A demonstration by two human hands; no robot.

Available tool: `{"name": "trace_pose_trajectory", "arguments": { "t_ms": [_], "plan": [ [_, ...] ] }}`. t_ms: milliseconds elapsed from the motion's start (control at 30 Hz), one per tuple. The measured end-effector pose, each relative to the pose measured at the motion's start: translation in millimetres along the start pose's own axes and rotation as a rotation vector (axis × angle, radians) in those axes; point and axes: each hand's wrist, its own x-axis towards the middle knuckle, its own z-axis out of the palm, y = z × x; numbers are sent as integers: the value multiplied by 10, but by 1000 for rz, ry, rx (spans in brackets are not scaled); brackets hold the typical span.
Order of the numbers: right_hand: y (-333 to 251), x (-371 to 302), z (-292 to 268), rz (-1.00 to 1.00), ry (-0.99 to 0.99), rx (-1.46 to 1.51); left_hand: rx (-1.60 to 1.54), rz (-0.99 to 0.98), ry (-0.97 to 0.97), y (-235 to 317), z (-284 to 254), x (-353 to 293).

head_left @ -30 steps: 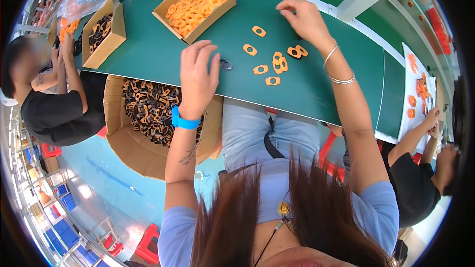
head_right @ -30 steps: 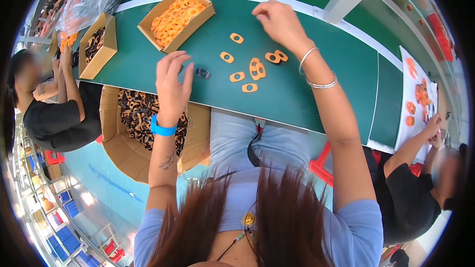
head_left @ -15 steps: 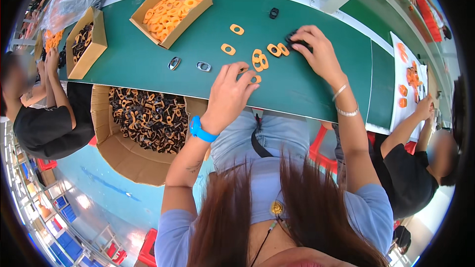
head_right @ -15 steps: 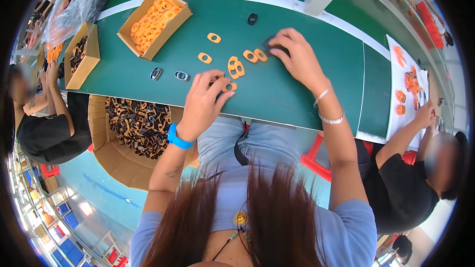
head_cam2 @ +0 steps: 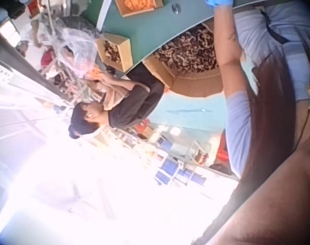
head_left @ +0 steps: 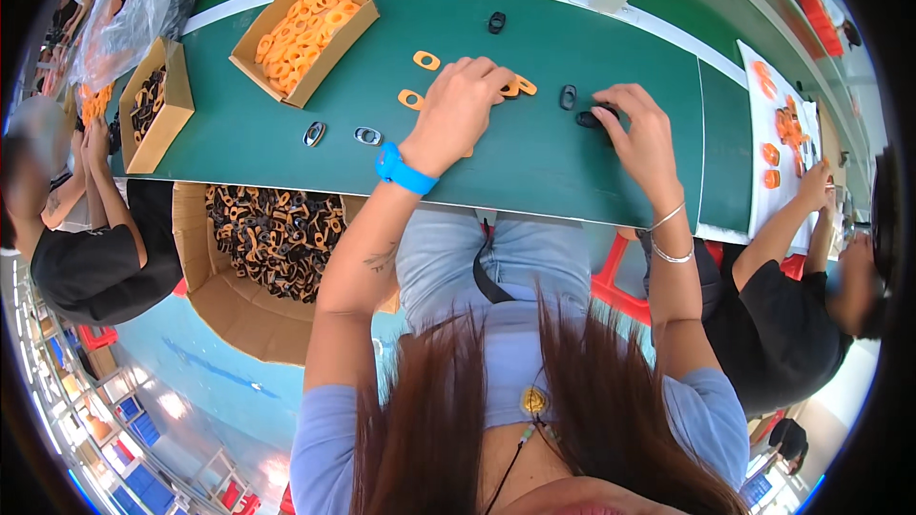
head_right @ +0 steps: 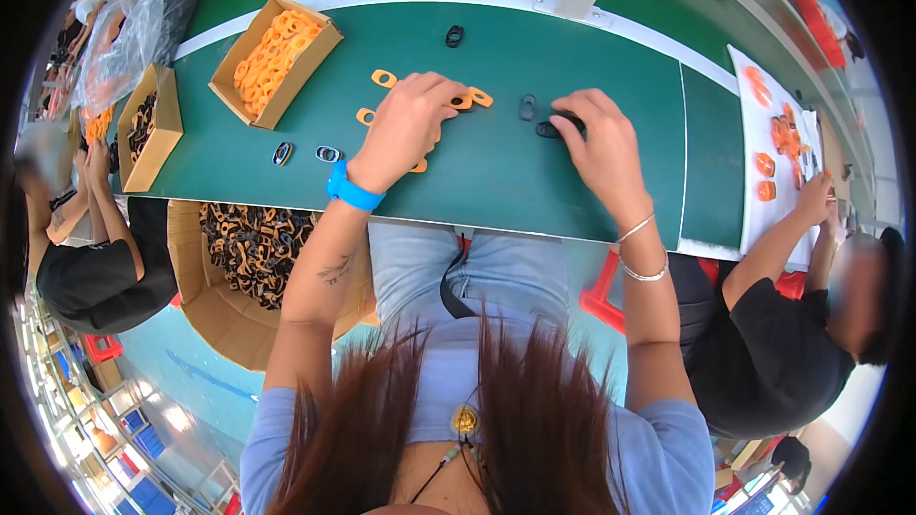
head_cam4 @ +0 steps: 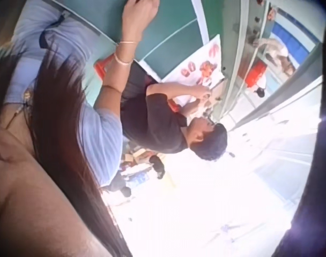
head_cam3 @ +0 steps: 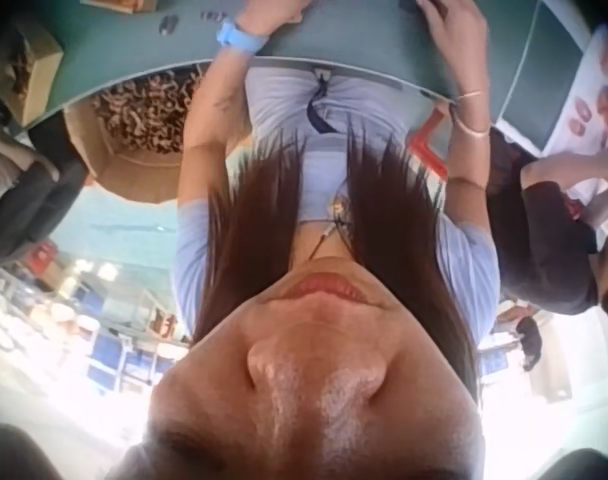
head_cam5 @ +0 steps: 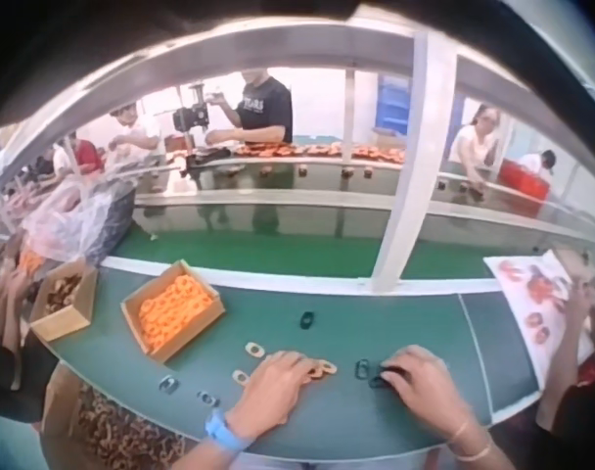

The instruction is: Assemble small plastic pieces on a factory production line.

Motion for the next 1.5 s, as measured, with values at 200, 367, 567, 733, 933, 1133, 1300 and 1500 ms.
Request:
{"name": "trace_pose_trajectory", "arguments": {
  "t_ms": [200, 367, 567, 733, 933, 1133, 1300, 1500],
  "plan": [
    [-467, 154, 201, -251, 17, 283, -364, -129, 130, 363, -215, -170],
    [-482, -48, 492, -93, -110, 390, -365, -231, 171, 447, -122, -484],
    [-453, 42, 535, -107, -55, 365, -509, -478, 167, 563, -184, -855],
    [-394, 98, 583, -100, 52, 160, -224, -480, 143, 542, -316, -1105],
    [-546, 100, 591, -72, -35, 260, -91, -301, 192, 312, -237, -1009],
    [-538, -89, 545, -266, -53, 155, -188, -365, 191, 402, -236, -1022],
    [-525, -234, 390, -146, -134, -17, -182, -347, 203, 413, -203, -1124],
    [-436, -110, 339, -31, -72, -87, -153, -327, 168, 457, -203, -1130]
  ]
}}
